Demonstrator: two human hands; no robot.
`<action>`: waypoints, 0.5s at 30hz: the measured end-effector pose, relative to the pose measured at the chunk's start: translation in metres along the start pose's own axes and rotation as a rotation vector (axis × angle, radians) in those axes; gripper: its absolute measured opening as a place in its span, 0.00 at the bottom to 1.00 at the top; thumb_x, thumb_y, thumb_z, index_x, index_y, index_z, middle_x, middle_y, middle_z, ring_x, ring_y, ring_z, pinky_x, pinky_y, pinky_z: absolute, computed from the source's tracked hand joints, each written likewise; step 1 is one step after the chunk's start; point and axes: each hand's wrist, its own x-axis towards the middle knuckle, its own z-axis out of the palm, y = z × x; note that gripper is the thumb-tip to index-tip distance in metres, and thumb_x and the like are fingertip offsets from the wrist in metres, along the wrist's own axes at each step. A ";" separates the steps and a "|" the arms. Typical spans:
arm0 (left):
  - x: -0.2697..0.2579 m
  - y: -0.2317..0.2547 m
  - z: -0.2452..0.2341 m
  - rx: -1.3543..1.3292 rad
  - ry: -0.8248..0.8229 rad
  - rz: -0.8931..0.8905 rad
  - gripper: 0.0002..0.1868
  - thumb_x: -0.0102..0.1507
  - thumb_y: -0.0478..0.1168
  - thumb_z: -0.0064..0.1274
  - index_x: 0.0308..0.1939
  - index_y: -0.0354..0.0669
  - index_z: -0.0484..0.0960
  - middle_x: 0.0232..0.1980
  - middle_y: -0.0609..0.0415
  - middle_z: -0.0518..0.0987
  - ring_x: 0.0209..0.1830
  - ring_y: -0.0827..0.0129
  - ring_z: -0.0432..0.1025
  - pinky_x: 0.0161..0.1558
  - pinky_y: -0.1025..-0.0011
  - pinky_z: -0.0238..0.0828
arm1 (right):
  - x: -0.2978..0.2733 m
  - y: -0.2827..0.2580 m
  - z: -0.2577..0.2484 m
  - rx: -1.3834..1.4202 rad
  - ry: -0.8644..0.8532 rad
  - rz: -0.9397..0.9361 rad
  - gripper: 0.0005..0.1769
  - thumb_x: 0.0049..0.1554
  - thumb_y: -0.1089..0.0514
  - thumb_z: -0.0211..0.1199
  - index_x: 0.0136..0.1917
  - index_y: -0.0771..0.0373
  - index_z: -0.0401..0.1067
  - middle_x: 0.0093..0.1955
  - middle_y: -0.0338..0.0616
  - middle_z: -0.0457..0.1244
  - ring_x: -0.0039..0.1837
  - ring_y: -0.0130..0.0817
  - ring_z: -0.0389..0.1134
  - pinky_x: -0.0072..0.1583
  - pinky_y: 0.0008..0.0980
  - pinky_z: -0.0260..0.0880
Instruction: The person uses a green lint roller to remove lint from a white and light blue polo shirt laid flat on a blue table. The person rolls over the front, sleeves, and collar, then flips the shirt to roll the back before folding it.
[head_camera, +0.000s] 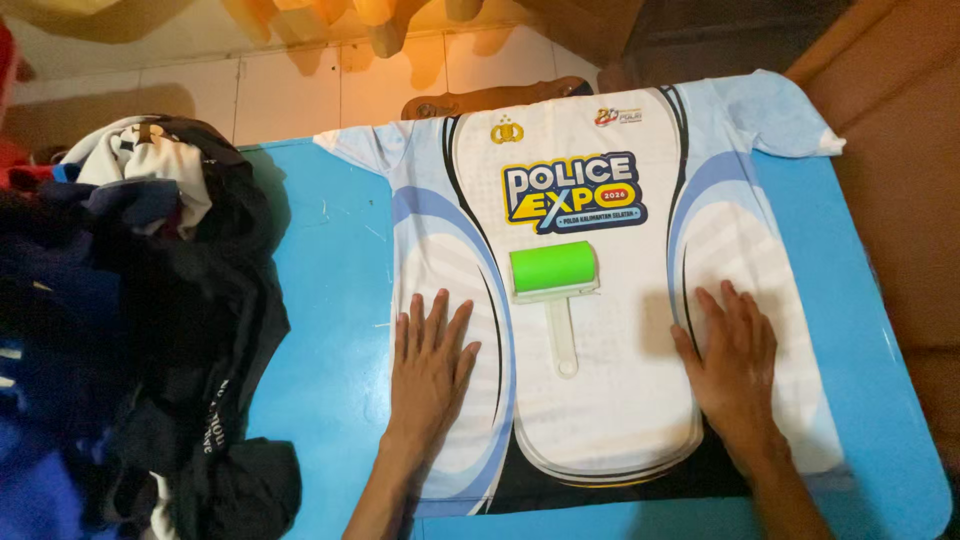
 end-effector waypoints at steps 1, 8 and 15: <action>0.002 0.003 -0.001 -0.006 0.005 -0.017 0.27 0.67 0.47 0.48 0.71 0.48 0.68 0.75 0.41 0.62 0.79 0.39 0.47 0.76 0.46 0.39 | 0.003 -0.006 -0.002 0.063 0.000 -0.009 0.29 0.60 0.50 0.61 0.72 0.60 0.65 0.75 0.55 0.58 0.77 0.56 0.56 0.75 0.53 0.53; 0.050 0.015 0.004 -0.226 0.032 0.074 0.30 0.62 0.33 0.51 0.69 0.42 0.69 0.69 0.39 0.67 0.76 0.41 0.55 0.73 0.49 0.51 | 0.015 -0.088 -0.010 0.580 -0.466 0.055 0.26 0.56 0.50 0.64 0.67 0.56 0.67 0.62 0.47 0.61 0.64 0.44 0.68 0.61 0.38 0.70; 0.073 0.024 0.016 -0.610 -0.003 0.107 0.32 0.62 0.31 0.49 0.72 0.40 0.66 0.71 0.38 0.67 0.71 0.45 0.60 0.71 0.53 0.56 | 0.023 -0.124 -0.007 0.389 -0.355 -0.210 0.37 0.52 0.55 0.69 0.71 0.64 0.58 0.61 0.61 0.55 0.63 0.59 0.59 0.63 0.50 0.62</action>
